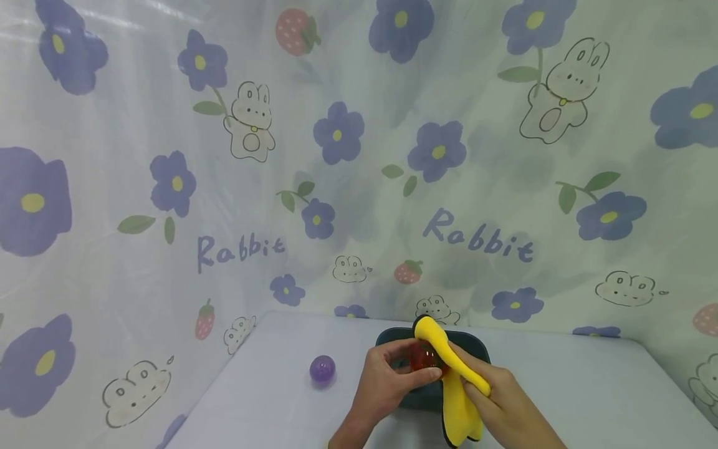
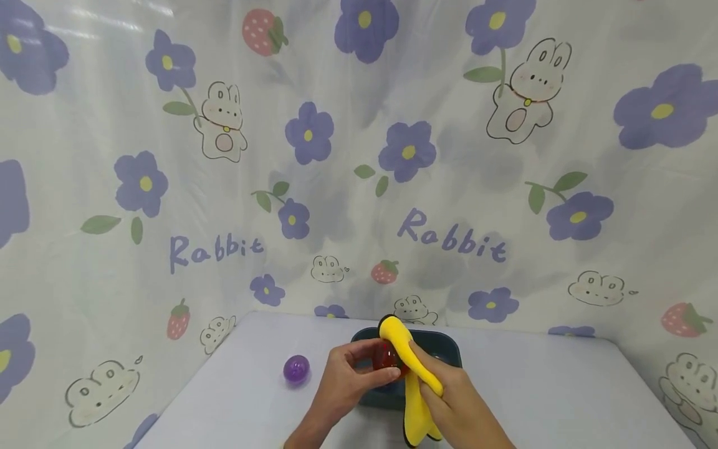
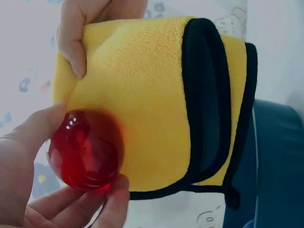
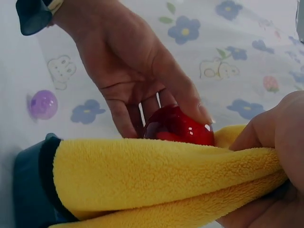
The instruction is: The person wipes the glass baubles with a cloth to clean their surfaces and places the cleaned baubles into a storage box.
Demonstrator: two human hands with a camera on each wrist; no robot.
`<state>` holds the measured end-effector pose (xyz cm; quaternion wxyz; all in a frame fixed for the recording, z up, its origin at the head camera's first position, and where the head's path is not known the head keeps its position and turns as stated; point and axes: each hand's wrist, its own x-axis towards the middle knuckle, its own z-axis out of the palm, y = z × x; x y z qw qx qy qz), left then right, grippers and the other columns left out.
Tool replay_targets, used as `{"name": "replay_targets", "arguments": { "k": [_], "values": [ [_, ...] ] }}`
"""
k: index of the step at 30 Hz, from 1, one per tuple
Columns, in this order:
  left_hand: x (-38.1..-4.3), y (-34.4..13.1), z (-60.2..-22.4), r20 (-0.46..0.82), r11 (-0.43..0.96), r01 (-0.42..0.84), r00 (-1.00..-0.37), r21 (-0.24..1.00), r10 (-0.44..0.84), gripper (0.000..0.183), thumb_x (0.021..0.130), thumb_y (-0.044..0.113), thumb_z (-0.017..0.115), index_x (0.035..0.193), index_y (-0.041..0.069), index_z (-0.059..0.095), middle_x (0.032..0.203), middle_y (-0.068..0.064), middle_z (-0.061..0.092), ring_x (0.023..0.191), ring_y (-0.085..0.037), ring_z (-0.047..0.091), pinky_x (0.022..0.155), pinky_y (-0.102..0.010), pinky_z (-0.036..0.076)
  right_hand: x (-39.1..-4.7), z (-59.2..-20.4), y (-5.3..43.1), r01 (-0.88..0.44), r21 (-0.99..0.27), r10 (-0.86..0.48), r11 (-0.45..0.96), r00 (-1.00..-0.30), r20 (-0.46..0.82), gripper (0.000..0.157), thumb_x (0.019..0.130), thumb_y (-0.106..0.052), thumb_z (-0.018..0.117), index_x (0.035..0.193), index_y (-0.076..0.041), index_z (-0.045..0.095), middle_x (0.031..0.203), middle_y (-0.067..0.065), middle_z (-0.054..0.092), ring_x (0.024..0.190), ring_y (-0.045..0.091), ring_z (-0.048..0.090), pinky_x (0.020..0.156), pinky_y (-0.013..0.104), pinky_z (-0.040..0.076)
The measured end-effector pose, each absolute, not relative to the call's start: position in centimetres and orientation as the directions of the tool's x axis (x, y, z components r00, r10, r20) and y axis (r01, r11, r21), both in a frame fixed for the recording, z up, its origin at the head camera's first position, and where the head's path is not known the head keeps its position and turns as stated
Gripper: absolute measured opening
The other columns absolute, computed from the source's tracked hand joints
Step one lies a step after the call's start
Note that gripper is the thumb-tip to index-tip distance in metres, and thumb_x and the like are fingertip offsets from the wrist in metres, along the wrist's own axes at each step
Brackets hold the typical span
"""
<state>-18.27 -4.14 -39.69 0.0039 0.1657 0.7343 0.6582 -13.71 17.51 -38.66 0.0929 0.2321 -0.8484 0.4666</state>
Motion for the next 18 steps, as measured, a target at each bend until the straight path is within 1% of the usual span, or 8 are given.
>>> {"name": "replay_targets", "arguments": {
  "k": [4,6,9,11,13,16,18],
  "values": [
    [-18.4,-4.3,-39.7,0.211,0.089,0.244,-0.937,0.966,0.278,0.044,0.086,0.038,0.084,0.125,0.019,0.075,0.119,-0.004,0.077,0.105,-0.017,0.073,0.092,-0.032,0.063,-13.6,-38.5,17.0,-0.444,-0.754,-0.274,0.484,-0.895,0.351,0.057,0.101,-0.001,0.058,0.156,-0.005,0.044,0.14,0.019,0.066,0.09,0.003,0.065,0.088,0.035,0.064],
    [-18.5,-4.3,-39.8,0.218,0.095,0.255,-0.931,0.962,0.294,0.04,0.087,0.037,0.084,0.123,0.02,0.076,0.115,-0.004,0.079,0.1,-0.015,0.074,0.091,-0.03,0.063,-13.6,-38.5,16.9,-0.447,-0.743,-0.266,0.499,-0.895,0.359,0.059,0.1,0.0,0.059,0.156,-0.006,0.044,0.141,0.019,0.065,0.091,0.004,0.066,0.089,0.038,0.064],
    [-18.7,-4.3,-39.8,0.235,0.085,0.277,-0.914,0.957,0.332,0.032,0.088,0.035,0.083,0.116,0.021,0.079,0.105,-0.004,0.08,0.09,-0.011,0.072,0.087,-0.026,0.063,-13.5,-38.7,16.7,-0.491,-0.708,-0.273,0.507,-0.871,0.409,0.062,0.098,0.004,0.061,0.157,-0.01,0.045,0.144,0.017,0.063,0.095,0.003,0.067,0.089,0.038,0.064],
    [-18.7,-4.3,-39.8,0.247,0.084,0.294,-0.901,0.952,0.356,0.027,0.087,0.035,0.084,0.11,0.021,0.08,0.097,-0.002,0.079,0.084,-0.009,0.069,0.084,-0.024,0.063,-13.5,-38.9,16.6,-0.546,-0.671,-0.28,0.501,-0.836,0.471,0.065,0.096,0.007,0.061,0.156,-0.013,0.047,0.148,0.015,0.061,0.103,0.002,0.068,0.089,0.032,0.064],
    [-18.7,-4.4,-39.9,0.255,0.084,0.307,-0.891,0.948,0.377,0.025,0.086,0.034,0.085,0.106,0.021,0.08,0.091,0.0,0.077,0.08,-0.007,0.068,0.081,-0.024,0.063,-13.6,-39.2,16.5,-0.608,-0.615,-0.292,0.503,-0.789,0.541,0.068,0.093,0.011,0.063,0.154,-0.015,0.05,0.15,0.012,0.06,0.115,-0.001,0.066,0.092,0.023,0.061],
    [-18.7,-4.4,-40.1,0.266,0.099,0.33,-0.877,0.939,0.4,0.023,0.084,0.033,0.087,0.103,0.022,0.08,0.087,0.004,0.076,0.077,-0.004,0.067,0.077,-0.023,0.063,-13.7,-39.6,16.3,-0.678,-0.533,-0.314,0.507,-0.721,0.618,0.07,0.089,0.014,0.065,0.151,-0.016,0.054,0.151,0.01,0.059,0.132,-0.006,0.054,0.099,0.008,0.05],
    [-18.6,-4.4,-40.3,0.277,0.114,0.35,-0.868,0.93,0.411,0.023,0.083,0.032,0.088,0.102,0.022,0.08,0.087,0.005,0.076,0.077,-0.004,0.067,0.074,-0.023,0.062,-13.8,-39.9,16.2,-0.698,-0.501,-0.33,0.512,-0.698,0.636,0.071,0.087,0.015,0.067,0.149,-0.015,0.056,0.151,0.009,0.059,0.138,-0.01,0.046,0.103,0.004,0.042]
  ]
}}
